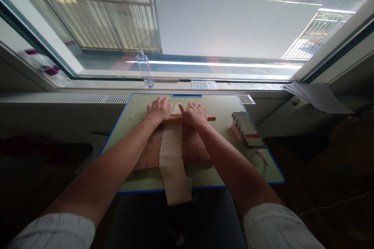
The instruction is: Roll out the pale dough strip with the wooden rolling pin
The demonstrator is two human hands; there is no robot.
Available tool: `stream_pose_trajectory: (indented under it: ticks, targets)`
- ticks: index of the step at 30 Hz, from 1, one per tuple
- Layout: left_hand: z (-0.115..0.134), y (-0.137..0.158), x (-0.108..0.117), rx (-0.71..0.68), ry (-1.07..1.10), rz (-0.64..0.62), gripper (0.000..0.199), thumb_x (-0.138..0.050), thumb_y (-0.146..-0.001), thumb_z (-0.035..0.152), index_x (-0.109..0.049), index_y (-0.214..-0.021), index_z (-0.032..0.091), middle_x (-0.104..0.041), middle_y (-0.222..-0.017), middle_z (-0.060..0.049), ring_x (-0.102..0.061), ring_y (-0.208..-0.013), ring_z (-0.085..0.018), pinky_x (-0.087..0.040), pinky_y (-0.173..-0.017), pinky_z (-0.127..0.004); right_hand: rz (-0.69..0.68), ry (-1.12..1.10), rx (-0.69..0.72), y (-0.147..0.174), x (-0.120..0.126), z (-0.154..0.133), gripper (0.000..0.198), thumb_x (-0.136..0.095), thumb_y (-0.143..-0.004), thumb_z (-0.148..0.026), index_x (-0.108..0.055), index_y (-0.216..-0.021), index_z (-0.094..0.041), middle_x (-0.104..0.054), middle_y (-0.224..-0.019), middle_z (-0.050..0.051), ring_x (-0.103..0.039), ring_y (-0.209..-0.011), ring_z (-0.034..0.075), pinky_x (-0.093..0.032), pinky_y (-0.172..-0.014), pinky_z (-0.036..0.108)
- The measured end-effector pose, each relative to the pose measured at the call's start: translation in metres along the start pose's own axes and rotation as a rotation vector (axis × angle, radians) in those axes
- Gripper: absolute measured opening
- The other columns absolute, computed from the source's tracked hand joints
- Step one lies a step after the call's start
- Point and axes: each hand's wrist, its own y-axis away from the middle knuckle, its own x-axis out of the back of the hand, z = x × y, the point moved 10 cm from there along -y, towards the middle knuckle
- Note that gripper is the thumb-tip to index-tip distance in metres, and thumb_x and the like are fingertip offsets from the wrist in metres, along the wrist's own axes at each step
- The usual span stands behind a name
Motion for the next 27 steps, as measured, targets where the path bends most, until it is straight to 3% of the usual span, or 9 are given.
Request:
stream_pose_trajectory:
  ticks: [12,19,27]
  targets:
    - [0.000,-0.016,0.003,0.014,-0.020,0.040,0.054,-0.034,-0.103,0.045,-0.060,-0.145,0.025,-0.056,-0.158,-0.017,-0.053,-0.143,-0.035,-0.041,-0.118,-0.063,-0.011,-0.018,-0.007,-0.023,-0.001,0.000,0.082,-0.027,-0.105,-0.079,-0.065,-0.145,-0.018,-0.062,-0.154,0.019,-0.052,-0.143,0.039,-0.038,-0.116,0.055]
    - [0.003,-0.015,0.003,-0.011,-0.040,0.043,0.051,-0.033,-0.104,0.044,-0.066,-0.136,0.022,-0.062,-0.149,-0.018,-0.057,-0.138,-0.035,-0.044,-0.116,-0.061,0.015,-0.004,-0.006,-0.020,0.002,-0.001,0.080,-0.029,-0.105,-0.078,-0.068,-0.140,-0.018,-0.065,-0.150,0.019,-0.055,-0.139,0.039,-0.040,-0.114,0.054]
    - [0.006,0.004,0.003,-0.037,-0.047,0.031,0.052,-0.034,-0.106,0.047,-0.065,-0.138,0.023,-0.063,-0.149,-0.017,-0.057,-0.137,-0.033,-0.044,-0.116,-0.056,0.055,0.011,-0.019,0.000,0.003,0.000,0.075,-0.033,-0.105,-0.076,-0.063,-0.148,-0.022,-0.060,-0.157,0.016,-0.054,-0.141,0.036,-0.039,-0.117,0.052]
